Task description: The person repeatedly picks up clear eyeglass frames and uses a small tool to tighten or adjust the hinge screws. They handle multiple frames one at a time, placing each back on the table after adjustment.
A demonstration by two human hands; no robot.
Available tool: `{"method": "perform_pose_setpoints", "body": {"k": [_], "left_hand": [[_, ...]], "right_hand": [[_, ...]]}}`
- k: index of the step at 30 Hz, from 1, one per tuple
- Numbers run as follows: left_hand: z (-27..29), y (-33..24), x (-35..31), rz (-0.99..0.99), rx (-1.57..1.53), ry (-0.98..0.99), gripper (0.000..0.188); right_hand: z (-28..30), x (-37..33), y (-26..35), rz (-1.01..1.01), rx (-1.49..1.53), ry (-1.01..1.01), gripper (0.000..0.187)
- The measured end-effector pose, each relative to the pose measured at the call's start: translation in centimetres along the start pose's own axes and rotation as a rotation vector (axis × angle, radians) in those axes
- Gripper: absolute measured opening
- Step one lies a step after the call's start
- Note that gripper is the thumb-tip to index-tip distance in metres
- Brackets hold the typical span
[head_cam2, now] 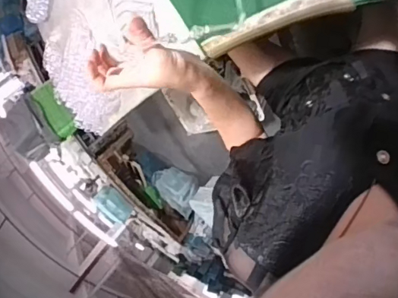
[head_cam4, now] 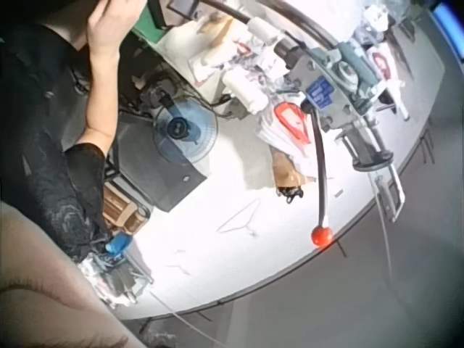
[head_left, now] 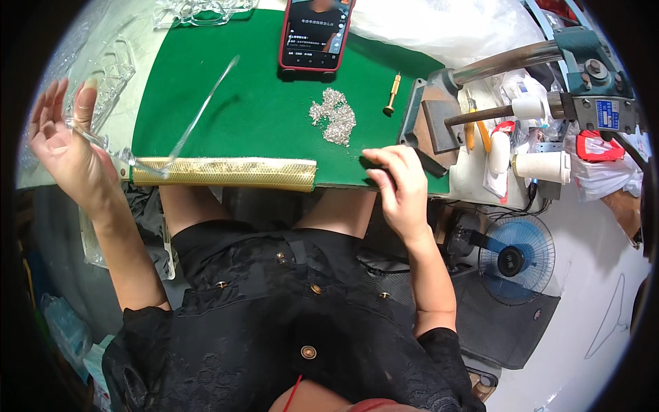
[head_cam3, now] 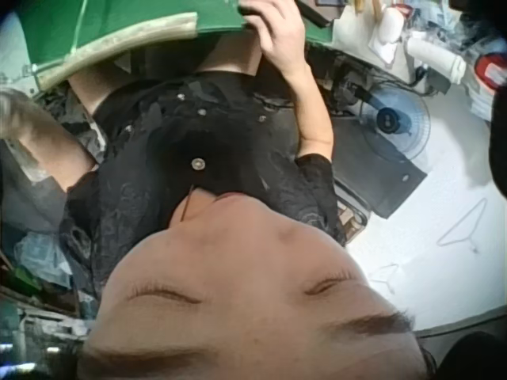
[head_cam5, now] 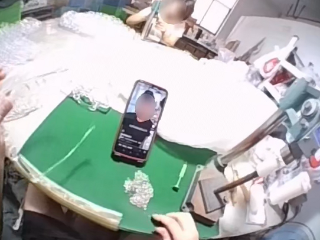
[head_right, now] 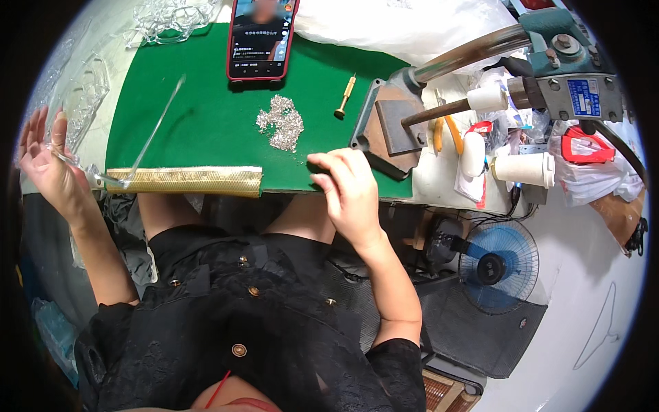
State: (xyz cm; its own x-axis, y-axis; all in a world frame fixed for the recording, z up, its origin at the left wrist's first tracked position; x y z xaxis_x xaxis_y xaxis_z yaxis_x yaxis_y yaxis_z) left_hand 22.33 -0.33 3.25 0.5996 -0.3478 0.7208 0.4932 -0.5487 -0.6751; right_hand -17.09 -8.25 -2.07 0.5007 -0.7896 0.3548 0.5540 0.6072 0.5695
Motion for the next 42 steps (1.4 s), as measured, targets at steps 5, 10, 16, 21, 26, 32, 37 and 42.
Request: {"method": "perform_pose_setpoints", "body": {"k": [5,10,16,21,26,32,37,42], "left_hand": [[-0.8,2.2,-1.9,0.433,-0.314,0.082,0.029],[-3.9,-0.5,-4.2,0.612,-0.609,0.374,0.044],[-6.0,-2.6,-5.0,0.506,-0.413,0.552,0.052],[-6.4,-2.4,-5.8,0.527,-0.317,0.525,0.067],[-8.1,-2.8,-7.1,0.423,-0.19,0.575,0.083],[-8.5,-2.9,-7.7,0.42,-0.229,0.603,0.083],[-8.4,-2.7,-7.8,0.411,-0.236,0.584,0.08],[-8.4,-2.7,-7.7,0.41,-0.233,0.582,0.08]], "right_hand": [[-0.5,0.8,-1.0,-0.106,0.082,0.006,0.013],[-1.2,1.2,-1.1,-0.124,0.084,0.036,0.011],[-1.4,2.0,-0.3,-0.047,0.03,0.088,0.009],[-1.3,1.9,-0.5,-0.11,0.132,0.083,0.01],[-1.2,1.6,-1.1,-0.116,0.109,0.069,0.012],[-1.5,1.7,-0.7,-0.109,0.081,0.059,0.012],[-1.5,1.8,-0.4,-0.061,0.028,0.074,0.012],[-1.7,1.9,-0.5,-0.09,0.079,0.113,0.012]]}}
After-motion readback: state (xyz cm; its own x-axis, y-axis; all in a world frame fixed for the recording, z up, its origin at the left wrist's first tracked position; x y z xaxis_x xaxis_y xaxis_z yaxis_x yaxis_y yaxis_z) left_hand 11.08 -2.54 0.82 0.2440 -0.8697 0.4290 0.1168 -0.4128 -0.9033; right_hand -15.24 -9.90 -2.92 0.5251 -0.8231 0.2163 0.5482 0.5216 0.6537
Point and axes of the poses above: each hand's wrist, its own x-axis towards the middle knuckle, its own z-axis out of the back of the hand, y = z × x, the point moved 5 cm from there along x, towards the middle knuckle, and after that the axes turned 2 degrees about -y, right-handed, at the moved point
